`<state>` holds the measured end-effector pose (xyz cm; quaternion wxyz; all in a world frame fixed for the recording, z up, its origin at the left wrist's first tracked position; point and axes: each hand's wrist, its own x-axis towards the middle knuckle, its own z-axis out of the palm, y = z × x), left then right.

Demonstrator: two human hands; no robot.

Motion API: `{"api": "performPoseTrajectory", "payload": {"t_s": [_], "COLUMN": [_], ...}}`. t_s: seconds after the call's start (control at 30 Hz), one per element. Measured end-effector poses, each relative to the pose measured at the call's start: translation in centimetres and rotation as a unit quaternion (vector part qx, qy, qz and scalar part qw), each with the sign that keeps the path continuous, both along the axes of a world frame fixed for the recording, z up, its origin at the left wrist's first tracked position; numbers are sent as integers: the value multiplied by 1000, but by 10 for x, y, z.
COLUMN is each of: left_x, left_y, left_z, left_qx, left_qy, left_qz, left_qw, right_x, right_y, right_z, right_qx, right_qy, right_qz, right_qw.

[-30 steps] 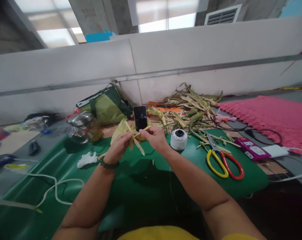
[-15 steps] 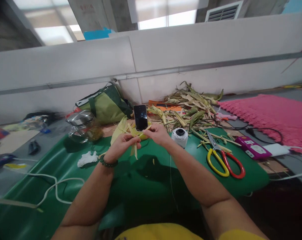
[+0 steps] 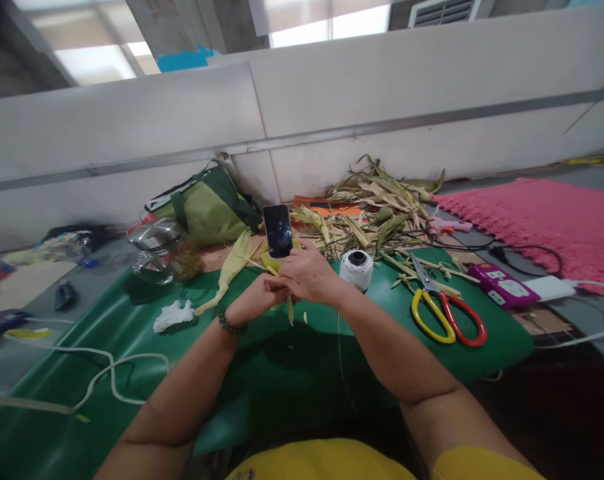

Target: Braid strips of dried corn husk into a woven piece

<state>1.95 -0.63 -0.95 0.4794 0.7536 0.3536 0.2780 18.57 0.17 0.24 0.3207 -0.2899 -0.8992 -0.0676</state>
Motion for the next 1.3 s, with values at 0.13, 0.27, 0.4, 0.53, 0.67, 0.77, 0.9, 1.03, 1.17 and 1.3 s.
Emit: {"api": "performPoseTrajectory", "payload": {"t_s": [0.13, 0.27, 0.4, 0.53, 0.67, 0.77, 0.9, 1.03, 1.17, 1.3], "left_x": [2, -4, -17, -21, -10, -5, -5, -4, -5, -8], "left_y": [-1, -1, 9, 22, 16, 5, -3, -2, 0, -1], "left_z": [-2, 4, 8, 4, 1, 2, 7, 10, 9, 12], "left_qx": [10, -77, -115, -86, -143, -87, 9, 18, -30, -115], "left_qy": [0, -18, -194, -364, -380, -361, -314, -261, -277, -283], "left_qz": [1, -5, 137, 344, 263, 187, 179, 198, 208, 149], "left_qw": [1000, 997, 965, 861, 875, 910, 932, 945, 938, 940], "right_x": [-3, 0, 11, 10, -7, -18, -24, -22, -19, -20], "right_y": [-3, 3, 14, 18, 9, 1, -4, -5, -6, -10], "right_z": [2, 2, 6, 9, 5, 1, -1, 0, 0, -2], "right_qx": [-20, -117, -283, -380, -402, -401, -401, -399, -350, -286], "right_qy": [0, 103, 351, 529, 554, 550, 562, 527, 473, 449], "right_qz": [4, -4, -16, 17, 17, 5, 6, 9, -17, -23], "right_qw": [1000, 988, 892, 759, 729, 733, 723, 750, 808, 846]}}
